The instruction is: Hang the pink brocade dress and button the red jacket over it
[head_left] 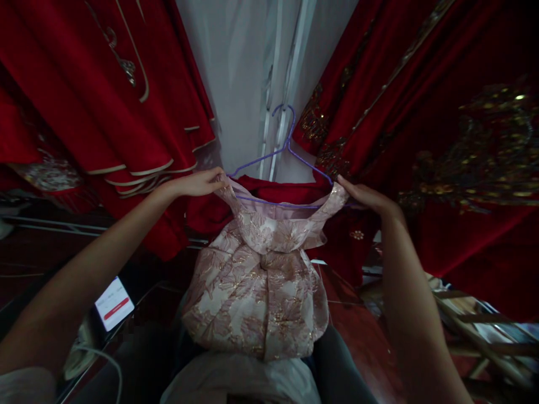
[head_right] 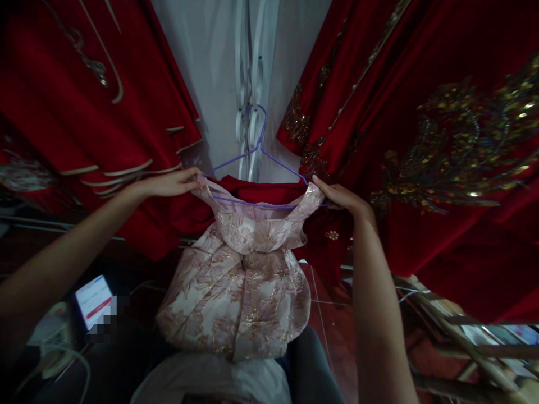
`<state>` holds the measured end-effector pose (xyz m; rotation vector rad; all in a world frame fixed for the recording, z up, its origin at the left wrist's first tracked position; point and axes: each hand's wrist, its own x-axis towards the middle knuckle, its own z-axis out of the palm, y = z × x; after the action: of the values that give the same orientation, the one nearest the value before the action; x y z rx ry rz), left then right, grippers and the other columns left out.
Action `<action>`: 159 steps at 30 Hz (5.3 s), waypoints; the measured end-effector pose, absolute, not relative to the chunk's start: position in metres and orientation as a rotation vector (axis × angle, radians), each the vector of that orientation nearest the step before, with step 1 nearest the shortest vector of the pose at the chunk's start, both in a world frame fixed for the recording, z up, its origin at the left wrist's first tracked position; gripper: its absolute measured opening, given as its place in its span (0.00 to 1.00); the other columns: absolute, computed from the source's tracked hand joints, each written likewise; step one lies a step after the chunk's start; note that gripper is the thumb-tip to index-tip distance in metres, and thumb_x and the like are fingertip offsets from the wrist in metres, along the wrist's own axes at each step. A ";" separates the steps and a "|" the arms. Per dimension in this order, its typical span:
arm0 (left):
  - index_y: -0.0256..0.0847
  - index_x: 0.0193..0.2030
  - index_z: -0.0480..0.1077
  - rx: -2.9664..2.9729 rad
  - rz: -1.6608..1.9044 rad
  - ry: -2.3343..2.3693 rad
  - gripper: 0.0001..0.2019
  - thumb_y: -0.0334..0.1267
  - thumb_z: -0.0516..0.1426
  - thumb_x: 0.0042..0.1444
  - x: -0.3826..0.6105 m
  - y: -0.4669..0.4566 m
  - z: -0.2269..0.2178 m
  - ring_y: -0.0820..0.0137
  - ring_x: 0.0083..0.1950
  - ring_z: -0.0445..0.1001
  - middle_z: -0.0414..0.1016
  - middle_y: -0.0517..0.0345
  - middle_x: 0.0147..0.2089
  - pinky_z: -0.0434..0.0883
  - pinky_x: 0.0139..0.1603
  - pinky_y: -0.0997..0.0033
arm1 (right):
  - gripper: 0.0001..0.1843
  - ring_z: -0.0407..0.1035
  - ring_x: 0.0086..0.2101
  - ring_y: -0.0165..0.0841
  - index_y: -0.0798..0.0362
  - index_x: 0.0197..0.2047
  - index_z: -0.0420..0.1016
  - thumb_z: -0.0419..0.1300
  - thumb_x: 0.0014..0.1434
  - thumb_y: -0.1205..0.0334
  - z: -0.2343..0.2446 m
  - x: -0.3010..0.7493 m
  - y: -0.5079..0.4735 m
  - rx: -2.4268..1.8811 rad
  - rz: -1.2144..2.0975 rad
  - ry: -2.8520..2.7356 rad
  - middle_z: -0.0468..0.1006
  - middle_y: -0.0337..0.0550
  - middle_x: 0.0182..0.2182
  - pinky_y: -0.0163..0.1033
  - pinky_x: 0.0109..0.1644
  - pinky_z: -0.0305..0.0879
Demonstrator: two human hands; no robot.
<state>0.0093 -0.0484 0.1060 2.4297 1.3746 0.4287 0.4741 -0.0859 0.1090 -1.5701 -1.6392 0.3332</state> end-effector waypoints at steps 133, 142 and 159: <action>0.37 0.36 0.75 1.442 1.722 1.193 0.20 0.55 0.59 0.50 0.014 -0.066 0.036 0.72 0.35 0.72 0.77 0.55 0.35 0.67 0.40 0.73 | 0.20 0.72 0.33 0.35 0.51 0.41 0.76 0.50 0.63 0.47 0.111 0.395 -0.138 -1.383 -0.122 -1.674 0.80 0.42 0.33 0.35 0.38 0.63; 0.37 0.38 0.76 2.015 1.422 1.179 0.19 0.50 0.52 0.59 0.047 -0.043 0.075 0.70 0.33 0.71 0.73 0.56 0.30 0.65 0.38 0.73 | 0.20 0.73 0.33 0.35 0.52 0.41 0.76 0.50 0.62 0.48 0.116 0.400 -0.137 -1.373 -0.126 -1.672 0.80 0.42 0.33 0.35 0.38 0.63; 0.36 0.34 0.75 1.730 1.712 1.353 0.19 0.53 0.59 0.51 0.000 -0.058 0.034 0.71 0.35 0.74 0.78 0.55 0.34 0.70 0.40 0.73 | 0.21 0.73 0.33 0.35 0.52 0.42 0.77 0.51 0.62 0.46 0.108 0.400 -0.131 -1.325 -0.109 -1.681 0.80 0.42 0.32 0.35 0.38 0.63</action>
<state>-0.0005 -0.0576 0.0340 1.7296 1.3528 1.7121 0.4001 -0.1309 0.1079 -1.3249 -1.6808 -0.1087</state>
